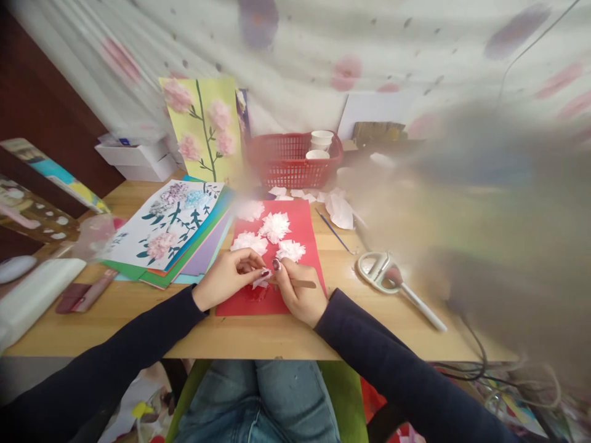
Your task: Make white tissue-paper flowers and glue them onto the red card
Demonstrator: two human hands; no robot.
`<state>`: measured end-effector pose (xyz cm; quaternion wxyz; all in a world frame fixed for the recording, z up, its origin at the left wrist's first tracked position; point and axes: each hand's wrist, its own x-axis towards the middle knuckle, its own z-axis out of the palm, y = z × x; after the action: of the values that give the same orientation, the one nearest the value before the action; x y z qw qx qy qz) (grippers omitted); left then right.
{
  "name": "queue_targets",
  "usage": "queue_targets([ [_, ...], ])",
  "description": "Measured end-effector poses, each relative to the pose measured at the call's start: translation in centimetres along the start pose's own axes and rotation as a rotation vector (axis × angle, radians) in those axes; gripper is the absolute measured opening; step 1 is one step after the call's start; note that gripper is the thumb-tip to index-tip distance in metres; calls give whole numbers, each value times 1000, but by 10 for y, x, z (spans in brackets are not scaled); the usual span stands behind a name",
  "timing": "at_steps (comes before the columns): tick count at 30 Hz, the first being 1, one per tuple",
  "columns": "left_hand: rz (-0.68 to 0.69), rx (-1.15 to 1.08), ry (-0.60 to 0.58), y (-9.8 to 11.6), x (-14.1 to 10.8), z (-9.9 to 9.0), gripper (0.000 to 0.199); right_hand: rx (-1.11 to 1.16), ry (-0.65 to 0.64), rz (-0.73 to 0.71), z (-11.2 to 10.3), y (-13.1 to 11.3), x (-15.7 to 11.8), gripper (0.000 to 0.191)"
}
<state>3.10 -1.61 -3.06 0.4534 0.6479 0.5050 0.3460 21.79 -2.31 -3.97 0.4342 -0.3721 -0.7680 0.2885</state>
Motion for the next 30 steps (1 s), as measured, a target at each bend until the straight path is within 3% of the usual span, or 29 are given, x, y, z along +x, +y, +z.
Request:
queue_targets([
  [7, 267, 433, 51, 5, -8, -18, 5, -106, -80, 9, 5, 6, 0, 36],
  [12, 231, 725, -42, -6, -29, -37, 65, -260, -163, -93, 4, 6, 0, 31],
  [16, 179, 837, -108, -13, -34, -41, 74, -265, -210, -112, 4, 5, 2, 30],
  [24, 175, 827, -178, -14, -28, -43, 78, -113, -162, 115, 9, 3, 5, 34],
  [30, 189, 800, -191, -17, -28, -44, 78, 121, 14, 322, 20, 6, 16, 49],
])
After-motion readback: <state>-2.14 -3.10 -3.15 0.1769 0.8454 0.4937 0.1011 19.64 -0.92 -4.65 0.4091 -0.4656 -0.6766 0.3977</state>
